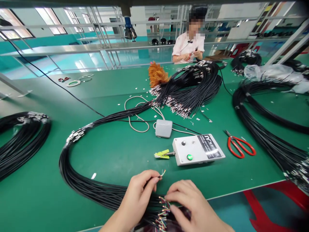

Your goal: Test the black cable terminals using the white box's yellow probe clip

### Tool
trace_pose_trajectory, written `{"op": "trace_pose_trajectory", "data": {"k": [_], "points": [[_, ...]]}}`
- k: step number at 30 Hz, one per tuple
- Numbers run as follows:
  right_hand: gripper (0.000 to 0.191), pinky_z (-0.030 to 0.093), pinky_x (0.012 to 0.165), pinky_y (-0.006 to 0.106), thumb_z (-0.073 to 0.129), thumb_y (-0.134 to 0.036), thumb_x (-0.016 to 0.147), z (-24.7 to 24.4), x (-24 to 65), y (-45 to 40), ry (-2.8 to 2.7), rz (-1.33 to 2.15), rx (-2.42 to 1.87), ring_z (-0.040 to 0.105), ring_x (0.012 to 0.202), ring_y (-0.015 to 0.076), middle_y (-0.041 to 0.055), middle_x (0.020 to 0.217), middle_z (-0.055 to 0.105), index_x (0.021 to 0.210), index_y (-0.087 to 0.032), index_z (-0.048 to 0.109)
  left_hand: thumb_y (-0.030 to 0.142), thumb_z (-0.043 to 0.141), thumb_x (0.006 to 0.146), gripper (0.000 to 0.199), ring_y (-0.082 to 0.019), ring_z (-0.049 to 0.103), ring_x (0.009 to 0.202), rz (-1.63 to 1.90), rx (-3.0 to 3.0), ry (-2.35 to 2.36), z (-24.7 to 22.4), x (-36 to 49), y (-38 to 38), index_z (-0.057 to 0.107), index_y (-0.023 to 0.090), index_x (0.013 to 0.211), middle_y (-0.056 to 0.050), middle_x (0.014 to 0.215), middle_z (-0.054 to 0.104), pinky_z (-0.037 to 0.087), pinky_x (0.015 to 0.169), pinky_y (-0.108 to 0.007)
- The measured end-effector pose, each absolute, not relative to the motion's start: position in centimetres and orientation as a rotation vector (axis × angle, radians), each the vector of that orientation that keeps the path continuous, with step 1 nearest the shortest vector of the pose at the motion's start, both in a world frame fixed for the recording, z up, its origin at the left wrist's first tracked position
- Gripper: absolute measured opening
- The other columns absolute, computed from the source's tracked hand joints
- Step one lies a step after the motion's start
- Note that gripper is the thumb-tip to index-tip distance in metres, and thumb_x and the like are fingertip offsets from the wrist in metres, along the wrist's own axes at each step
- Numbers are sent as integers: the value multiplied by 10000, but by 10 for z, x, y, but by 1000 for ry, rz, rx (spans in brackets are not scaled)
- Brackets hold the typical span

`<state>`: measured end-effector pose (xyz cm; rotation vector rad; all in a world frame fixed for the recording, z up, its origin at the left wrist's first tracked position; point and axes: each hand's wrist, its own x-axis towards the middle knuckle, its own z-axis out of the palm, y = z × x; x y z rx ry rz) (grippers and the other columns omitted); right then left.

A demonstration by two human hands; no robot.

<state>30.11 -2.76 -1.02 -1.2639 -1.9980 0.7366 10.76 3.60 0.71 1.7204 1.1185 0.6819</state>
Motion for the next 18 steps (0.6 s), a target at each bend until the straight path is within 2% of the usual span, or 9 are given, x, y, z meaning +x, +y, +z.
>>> {"op": "trace_pose_trajectory", "data": {"k": [3, 7, 13, 16, 18], "points": [[203, 514, 825, 325, 536, -175, 892, -3, 301, -16, -1680, 914, -1365, 632, 881, 178, 54, 976, 675, 1048, -223, 657, 306, 462, 963, 268, -129, 468, 545, 661, 1653, 1087, 13, 109, 33, 654, 178, 827, 35, 567, 508, 372, 557, -232], [297, 526, 707, 286, 629, -249, 825, -3, 285, 1, -1269, 1221, -1370, 625, 741, 144, 45, 969, 681, 1119, -218, 652, 378, 456, 964, 306, -114, 391, 523, 626, 1495, 1064, 15, 109, 32, 608, 168, 801, 48, 551, 451, 317, 520, -223], [273, 491, 656, 258, 770, -422, 715, -5, 263, 12, -864, 1499, -1201, 622, 686, 142, 20, 745, 683, 796, -171, 701, 490, 494, 931, 364, -94, 287, 486, 603, 1296, 1046, 11, 106, 34, 563, 167, 777, 67, 543, 396, 214, 442, -205], [309, 444, 590, 229, 808, -446, 671, -6, 261, 12, -757, 1567, -1187, 551, 599, 104, 1, 682, 667, 745, -166, 697, 457, 477, 944, 347, -97, 307, 485, 574, 1340, 1031, 10, 104, 35, 574, 166, 782, 66, 543, 399, 252, 454, -208], [317, 423, 569, 219, 802, -451, 678, -7, 262, 10, -731, 1585, -1188, 508, 557, 83, -16, 656, 640, 739, -164, 682, 396, 468, 956, 311, -110, 372, 505, 562, 1472, 1066, 9, 103, 35, 577, 176, 764, 54, 556, 432, 319, 492, -218]]}}
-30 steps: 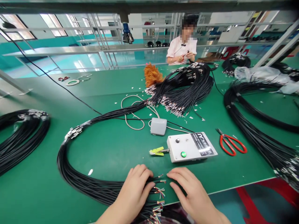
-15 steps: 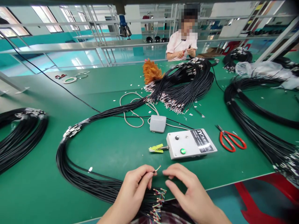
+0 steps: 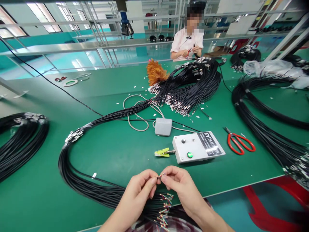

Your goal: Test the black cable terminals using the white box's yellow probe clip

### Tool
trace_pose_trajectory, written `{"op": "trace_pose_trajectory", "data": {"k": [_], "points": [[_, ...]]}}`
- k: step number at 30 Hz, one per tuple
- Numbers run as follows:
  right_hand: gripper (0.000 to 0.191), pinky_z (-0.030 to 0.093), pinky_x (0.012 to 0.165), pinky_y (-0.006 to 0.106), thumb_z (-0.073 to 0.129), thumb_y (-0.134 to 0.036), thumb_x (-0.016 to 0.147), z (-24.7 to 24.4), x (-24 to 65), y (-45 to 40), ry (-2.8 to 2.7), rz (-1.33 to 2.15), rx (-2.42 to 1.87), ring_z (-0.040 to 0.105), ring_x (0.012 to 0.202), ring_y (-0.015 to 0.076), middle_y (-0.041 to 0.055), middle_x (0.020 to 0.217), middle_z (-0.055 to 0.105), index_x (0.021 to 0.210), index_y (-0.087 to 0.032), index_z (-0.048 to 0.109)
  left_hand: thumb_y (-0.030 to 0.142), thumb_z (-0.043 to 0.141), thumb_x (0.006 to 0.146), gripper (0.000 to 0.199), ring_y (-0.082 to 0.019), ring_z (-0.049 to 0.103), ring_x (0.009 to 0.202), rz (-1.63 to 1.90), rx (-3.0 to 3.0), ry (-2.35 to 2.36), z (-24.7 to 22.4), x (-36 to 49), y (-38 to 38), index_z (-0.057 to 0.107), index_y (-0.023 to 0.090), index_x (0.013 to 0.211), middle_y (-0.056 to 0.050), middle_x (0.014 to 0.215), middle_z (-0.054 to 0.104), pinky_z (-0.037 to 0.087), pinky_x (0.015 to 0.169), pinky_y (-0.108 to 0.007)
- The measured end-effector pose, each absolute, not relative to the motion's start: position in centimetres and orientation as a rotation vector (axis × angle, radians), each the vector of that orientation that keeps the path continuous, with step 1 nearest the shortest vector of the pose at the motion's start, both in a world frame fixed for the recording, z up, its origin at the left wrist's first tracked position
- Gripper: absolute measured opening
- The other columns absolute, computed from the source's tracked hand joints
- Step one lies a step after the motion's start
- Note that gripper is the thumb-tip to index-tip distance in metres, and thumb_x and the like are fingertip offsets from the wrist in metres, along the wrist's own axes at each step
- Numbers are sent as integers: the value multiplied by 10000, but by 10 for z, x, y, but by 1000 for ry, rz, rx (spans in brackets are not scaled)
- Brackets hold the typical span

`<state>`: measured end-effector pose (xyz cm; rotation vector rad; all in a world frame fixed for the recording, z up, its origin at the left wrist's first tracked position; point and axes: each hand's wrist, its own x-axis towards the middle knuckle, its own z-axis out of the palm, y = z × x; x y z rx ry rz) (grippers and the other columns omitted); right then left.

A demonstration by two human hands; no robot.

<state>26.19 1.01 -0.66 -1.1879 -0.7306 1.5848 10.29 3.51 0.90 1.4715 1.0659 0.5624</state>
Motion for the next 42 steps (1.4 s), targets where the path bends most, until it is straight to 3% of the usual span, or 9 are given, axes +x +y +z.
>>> {"op": "trace_pose_trajectory", "data": {"k": [4, 7, 14, 17, 20, 27, 30, 35, 42], "points": [[321, 405, 540, 220, 749, -462, 735, -8, 264, 5, -847, 1448, -1297, 522, 535, 86, -27, 645, 595, 744, -161, 638, 246, 459, 965, 175, -183, 599, 809, 685, 1780, 1108, 6, 106, 30, 627, 212, 997, -35, 876, 639, 479, 761, -276], [337, 411, 530, 225, 731, -481, 748, -9, 264, 3, -912, 1400, -1346, 552, 538, 102, -21, 634, 590, 731, -165, 617, 210, 436, 975, 258, -202, 604, 991, 743, 1767, 1018, 4, 112, 26, 622, 237, 1152, -67, 1045, 638, 489, 900, -311], [439, 433, 517, 223, 794, -558, 642, -9, 264, 3, -814, 1515, -1344, 559, 505, 106, -25, 585, 590, 703, -160, 618, 270, 661, 853, 106, -178, 602, 812, 824, 1414, 970, 0, 119, 33, 728, 189, 853, -42, 858, 595, 498, 716, -260], [384, 418, 519, 217, 774, -506, 693, -11, 264, 4, -864, 1536, -1345, 561, 507, 107, -34, 559, 574, 720, -157, 617, 321, 707, 815, 179, -86, 499, 581, 830, 1220, 987, -2, 118, 37, 682, 161, 741, 0, 796, 542, 402, 526, -195], [278, 430, 548, 223, 678, -428, 807, -10, 265, 5, -988, 1472, -1374, 586, 541, 113, -34, 602, 579, 745, -168, 602, 373, 669, 844, 216, -37, 366, 435, 804, 1127, 1081, -5, 117, 35, 624, 164, 812, 27, 749, 533, 285, 418, -177], [150, 447, 600, 237, 517, -212, 920, -6, 274, 6, -1539, 995, -1531, 607, 625, 117, -12, 780, 613, 802, -202, 608, 162, 433, 931, 233, -169, 594, 709, 904, 1970, 1106, -11, 113, 29, 646, 215, 851, -41, 794, 632, 487, 666, -261], [165, 445, 626, 258, 489, -182, 943, -8, 280, 4, -1775, 666, -1555, 614, 652, 134, -1, 809, 645, 833, -210, 609, 182, 451, 930, 225, -160, 578, 669, 828, 1888, 1139, -12, 114, 36, 637, 205, 806, -21, 736, 618, 475, 644, -246], [195, 429, 657, 310, 471, -242, 984, -5, 282, 5, -2020, 161, -1546, 635, 724, 176, 64, 994, 697, 1105, -184, 612, 275, 543, 886, 169, -131, 509, 581, 739, 1483, 1130, -7, 116, 53, 604, 177, 764, 26, 633, 541, 414, 529, -207], [257, 302, 642, 338, 490, -186, 982, 5, 282, 27, -2279, -111, -1423, 550, 697, 178, 6, 736, 660, 772, -201, 637, 207, 468, 921, 202, -169, 579, 708, 747, 1876, 1114, -5, 107, 59, 627, 192, 799, -22, 763, 620, 459, 688, -266]]}}
